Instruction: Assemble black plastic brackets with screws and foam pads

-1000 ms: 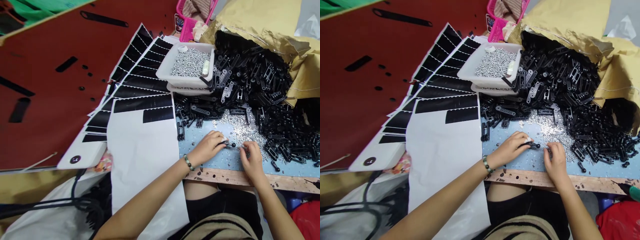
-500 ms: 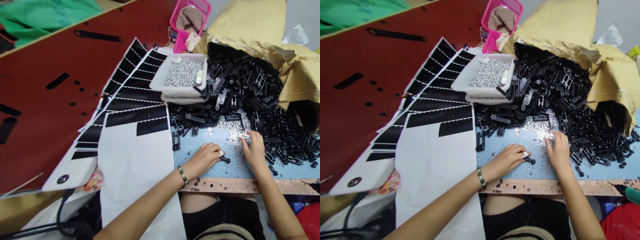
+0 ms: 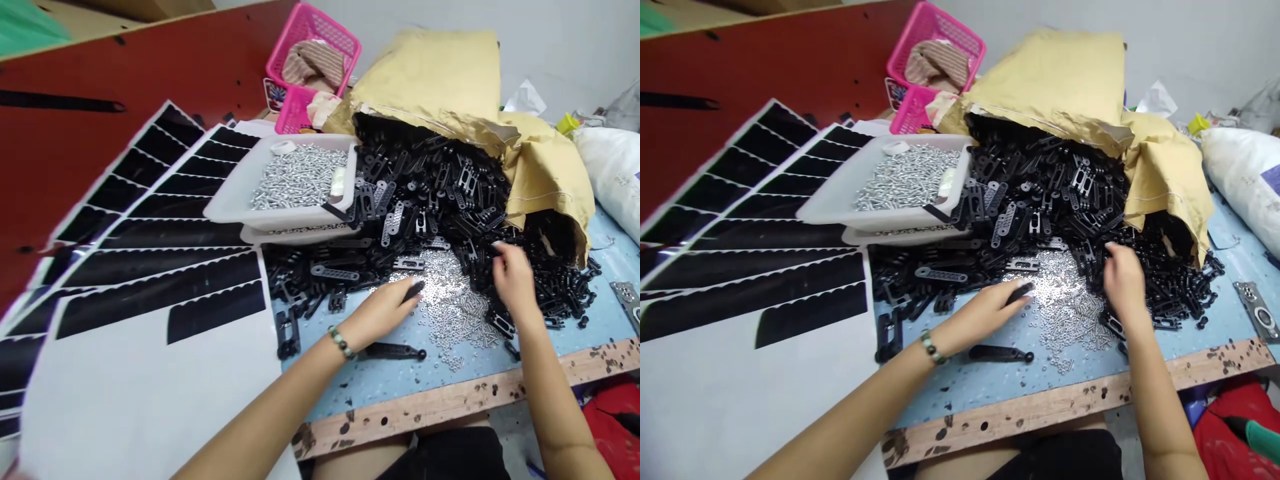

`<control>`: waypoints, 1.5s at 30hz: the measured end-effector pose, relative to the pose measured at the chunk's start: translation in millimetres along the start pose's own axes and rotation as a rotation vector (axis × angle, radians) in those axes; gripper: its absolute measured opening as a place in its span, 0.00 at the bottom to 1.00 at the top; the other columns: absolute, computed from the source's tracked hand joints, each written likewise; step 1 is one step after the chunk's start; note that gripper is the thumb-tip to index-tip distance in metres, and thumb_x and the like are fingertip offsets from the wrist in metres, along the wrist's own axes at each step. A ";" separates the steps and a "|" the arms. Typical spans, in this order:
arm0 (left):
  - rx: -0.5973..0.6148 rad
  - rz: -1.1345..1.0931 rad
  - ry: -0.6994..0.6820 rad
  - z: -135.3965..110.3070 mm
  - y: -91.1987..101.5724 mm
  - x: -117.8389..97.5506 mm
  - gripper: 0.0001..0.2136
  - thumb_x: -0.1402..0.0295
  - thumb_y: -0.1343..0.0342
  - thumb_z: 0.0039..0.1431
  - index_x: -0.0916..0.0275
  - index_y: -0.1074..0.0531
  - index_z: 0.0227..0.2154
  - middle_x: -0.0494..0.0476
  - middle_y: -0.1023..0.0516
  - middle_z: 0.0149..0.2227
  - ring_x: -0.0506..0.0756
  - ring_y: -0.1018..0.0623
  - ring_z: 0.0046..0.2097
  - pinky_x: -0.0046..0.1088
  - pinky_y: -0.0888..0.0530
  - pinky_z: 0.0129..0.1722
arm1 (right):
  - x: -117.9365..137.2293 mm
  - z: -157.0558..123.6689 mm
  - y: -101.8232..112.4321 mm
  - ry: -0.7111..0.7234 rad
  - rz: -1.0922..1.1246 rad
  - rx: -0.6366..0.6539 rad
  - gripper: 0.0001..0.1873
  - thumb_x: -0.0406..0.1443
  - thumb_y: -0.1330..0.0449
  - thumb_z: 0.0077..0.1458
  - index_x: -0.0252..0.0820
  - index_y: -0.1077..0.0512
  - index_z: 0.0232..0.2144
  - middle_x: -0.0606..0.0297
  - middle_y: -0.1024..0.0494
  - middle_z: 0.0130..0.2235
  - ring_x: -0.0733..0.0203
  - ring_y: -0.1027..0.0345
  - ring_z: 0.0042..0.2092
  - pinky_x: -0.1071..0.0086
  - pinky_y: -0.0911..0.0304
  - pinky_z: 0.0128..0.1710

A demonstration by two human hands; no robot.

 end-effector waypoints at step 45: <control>0.058 0.129 -0.156 -34.2 -22.1 -6.4 0.06 0.69 0.51 0.63 0.62 0.30 0.38 0.57 0.27 0.40 0.56 0.28 0.44 0.33 0.31 0.46 | 78.3 -92.4 -79.3 0.132 -0.034 0.416 0.05 0.37 0.42 0.57 0.42 0.30 0.34 0.58 0.28 0.38 0.53 0.36 0.41 0.60 0.38 0.41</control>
Point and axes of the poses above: each hand's wrist, its own z-axis towards the middle knuckle, its own y-axis out of the back of the hand, x = y × z, the point moved 10 cm from there along z, towards the middle knuckle
